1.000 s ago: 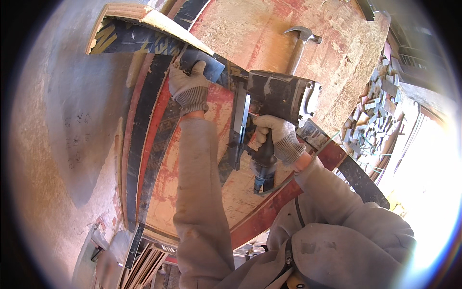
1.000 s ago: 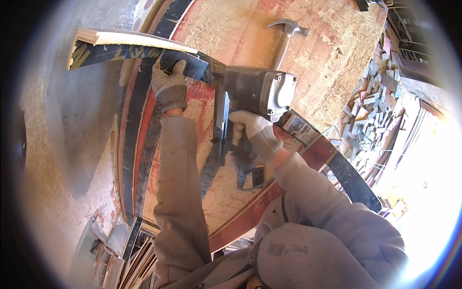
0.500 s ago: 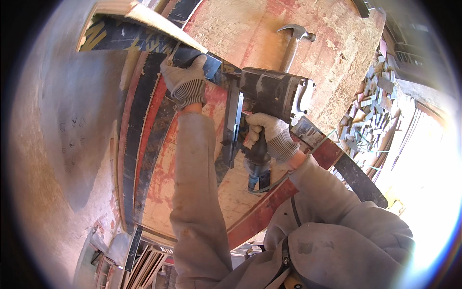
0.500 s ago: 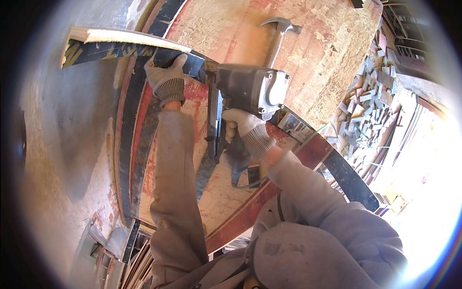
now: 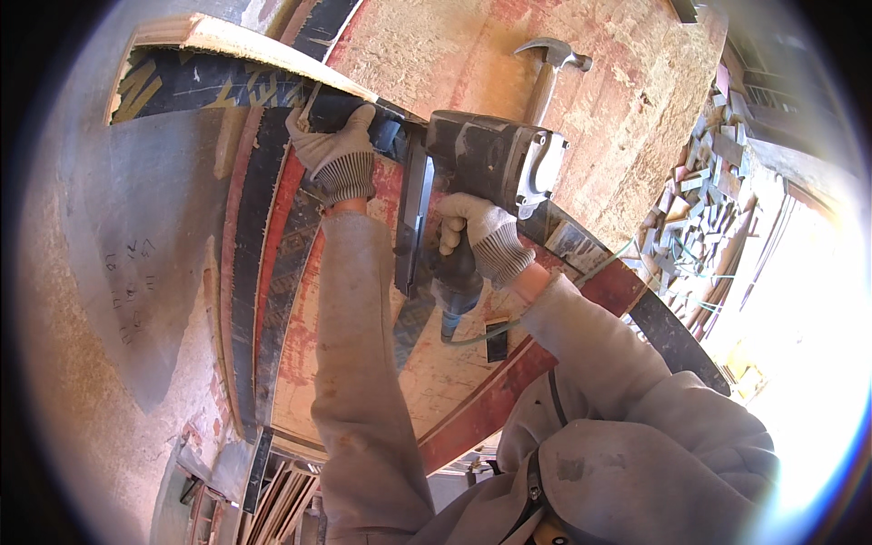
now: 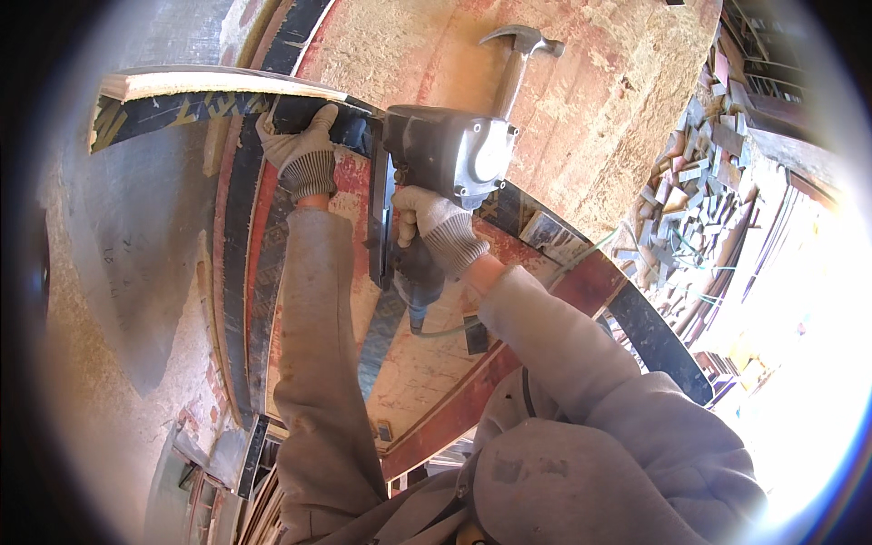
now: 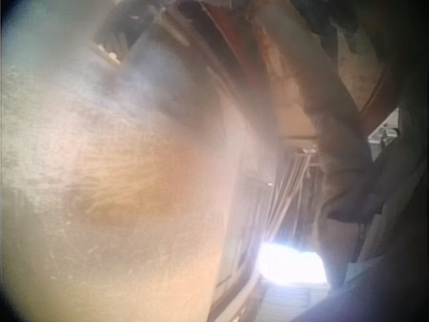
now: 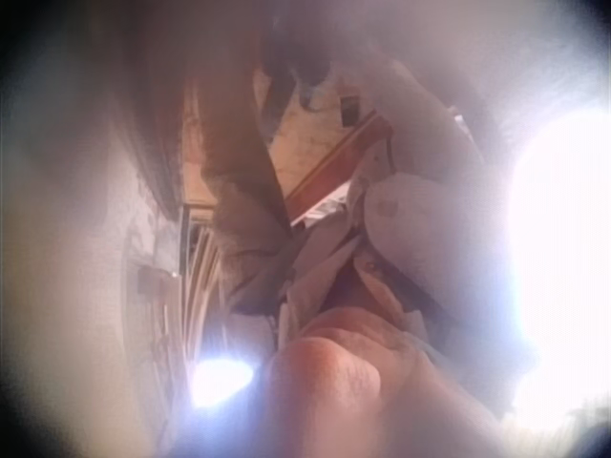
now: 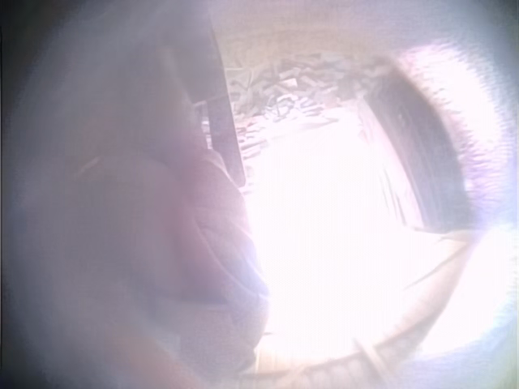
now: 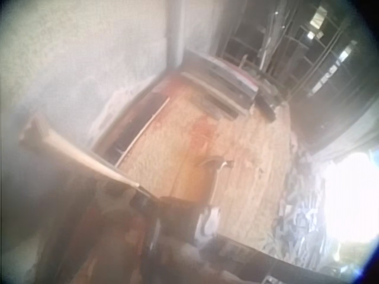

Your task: The person installs dark rectangular tiles onto a wooden subfloor using a pneumatic nail gun and a hammer. They pick up tiles, position them, and fasten them in place, occasionally tapping with the hammer to adjust fit.

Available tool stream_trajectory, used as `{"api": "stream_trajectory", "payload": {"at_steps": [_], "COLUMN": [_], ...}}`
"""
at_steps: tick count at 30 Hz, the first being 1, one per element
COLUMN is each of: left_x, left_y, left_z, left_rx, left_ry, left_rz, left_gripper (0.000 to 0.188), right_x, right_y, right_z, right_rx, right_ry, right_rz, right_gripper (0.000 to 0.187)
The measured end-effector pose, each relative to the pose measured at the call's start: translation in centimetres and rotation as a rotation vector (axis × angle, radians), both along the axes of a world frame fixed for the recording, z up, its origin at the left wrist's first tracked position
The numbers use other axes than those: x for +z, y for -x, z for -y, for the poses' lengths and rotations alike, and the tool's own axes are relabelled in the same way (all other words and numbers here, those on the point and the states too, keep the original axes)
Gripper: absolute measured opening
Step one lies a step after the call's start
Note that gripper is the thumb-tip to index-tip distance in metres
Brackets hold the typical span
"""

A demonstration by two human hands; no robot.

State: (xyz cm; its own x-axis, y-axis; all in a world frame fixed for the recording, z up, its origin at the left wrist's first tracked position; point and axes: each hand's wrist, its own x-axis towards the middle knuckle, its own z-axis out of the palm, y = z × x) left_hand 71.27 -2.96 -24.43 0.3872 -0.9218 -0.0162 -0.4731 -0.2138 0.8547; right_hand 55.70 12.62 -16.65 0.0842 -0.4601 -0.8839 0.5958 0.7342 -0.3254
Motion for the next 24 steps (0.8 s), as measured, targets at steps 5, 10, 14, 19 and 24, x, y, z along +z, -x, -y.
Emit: {"api": "stream_trajectory", "payload": {"at_steps": [5,10,14,19,24], "left_x": [0.5,-0.2,-0.7,-0.5,-0.6], "left_y": [0.0,-0.5,-1.0,-1.0,-1.3], "left_z": [-0.1,0.1,0.3,0.2,0.6], "left_rx": [-0.008,-0.01,-0.096,-0.041,-0.13], "left_ry": [-0.002,-0.044,0.035,-0.008,-0.016], "left_rz": [0.112,0.218,0.188,0.088,0.338], "left_gripper": [0.086,0.092,0.095,0.095,0.096], "right_x": [-0.1,-0.1,0.2,0.9,1.2], "right_y": [0.3,0.1,-0.2,0.3,0.5], "right_z": [0.2,-0.1,0.1,0.7,0.4], "right_rx": [0.026,0.028,0.037,0.053,0.027], "right_ry": [0.002,0.032,0.008,0.022,-0.017], "right_rz": [-0.013,0.015,-0.013,-0.047,-0.028], "right_gripper": [0.03,0.031,0.031,0.031,0.032]}}
